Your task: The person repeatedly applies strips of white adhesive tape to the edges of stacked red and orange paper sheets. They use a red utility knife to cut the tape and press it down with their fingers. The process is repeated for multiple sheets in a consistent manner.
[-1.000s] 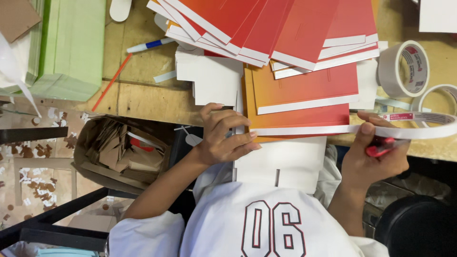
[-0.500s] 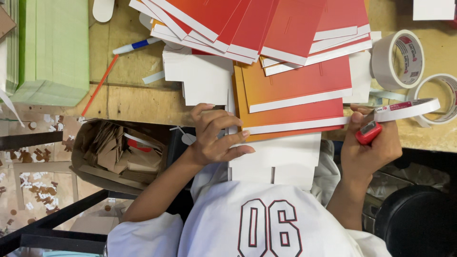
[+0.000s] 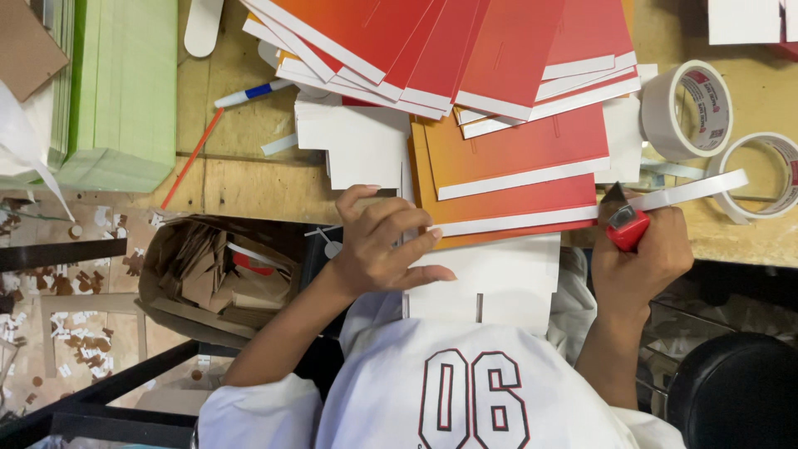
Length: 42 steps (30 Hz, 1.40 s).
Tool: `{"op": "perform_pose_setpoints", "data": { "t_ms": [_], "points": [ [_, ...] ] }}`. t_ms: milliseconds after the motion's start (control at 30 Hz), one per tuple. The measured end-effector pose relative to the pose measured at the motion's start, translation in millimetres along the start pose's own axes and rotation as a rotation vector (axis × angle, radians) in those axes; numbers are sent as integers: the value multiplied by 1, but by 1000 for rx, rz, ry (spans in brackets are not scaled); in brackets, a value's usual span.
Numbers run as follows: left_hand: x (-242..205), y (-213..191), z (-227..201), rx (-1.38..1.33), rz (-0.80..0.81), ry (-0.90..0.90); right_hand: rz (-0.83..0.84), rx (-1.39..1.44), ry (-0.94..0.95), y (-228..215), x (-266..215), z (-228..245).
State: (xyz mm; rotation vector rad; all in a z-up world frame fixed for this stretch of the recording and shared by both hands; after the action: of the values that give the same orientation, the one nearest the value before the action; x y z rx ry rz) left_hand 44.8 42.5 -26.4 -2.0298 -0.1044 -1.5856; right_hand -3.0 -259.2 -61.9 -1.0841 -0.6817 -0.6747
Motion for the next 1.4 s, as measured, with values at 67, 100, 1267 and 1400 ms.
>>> {"op": "perform_pose_setpoints", "data": {
  "t_ms": [67,100,1267,1400],
  "points": [
    [18,4,-5,5,82,51,-2,6,-11,2,2,1],
    [25,7,-10,14,164,93,5,15,-26,2,3,2],
    [60,138,-2,-1753,380,-1129,369,-28,-18,-38,19,26],
    [58,138,2,-1717,332,-1196,834,-262,163,-47,-13,8]
  ]
}}
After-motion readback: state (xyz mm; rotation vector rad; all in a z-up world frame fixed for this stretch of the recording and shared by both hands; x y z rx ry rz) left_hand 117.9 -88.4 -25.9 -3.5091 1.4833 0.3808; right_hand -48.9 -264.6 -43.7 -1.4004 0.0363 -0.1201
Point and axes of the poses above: each hand's wrist, its own x-axis towards the middle knuckle, its own y-axis out of the palm, z = x × y, the point moved 5 cm from there along x, towards the middle knuckle, and after that the axes turned 9 degrees about -z, right-handed, at the moved point
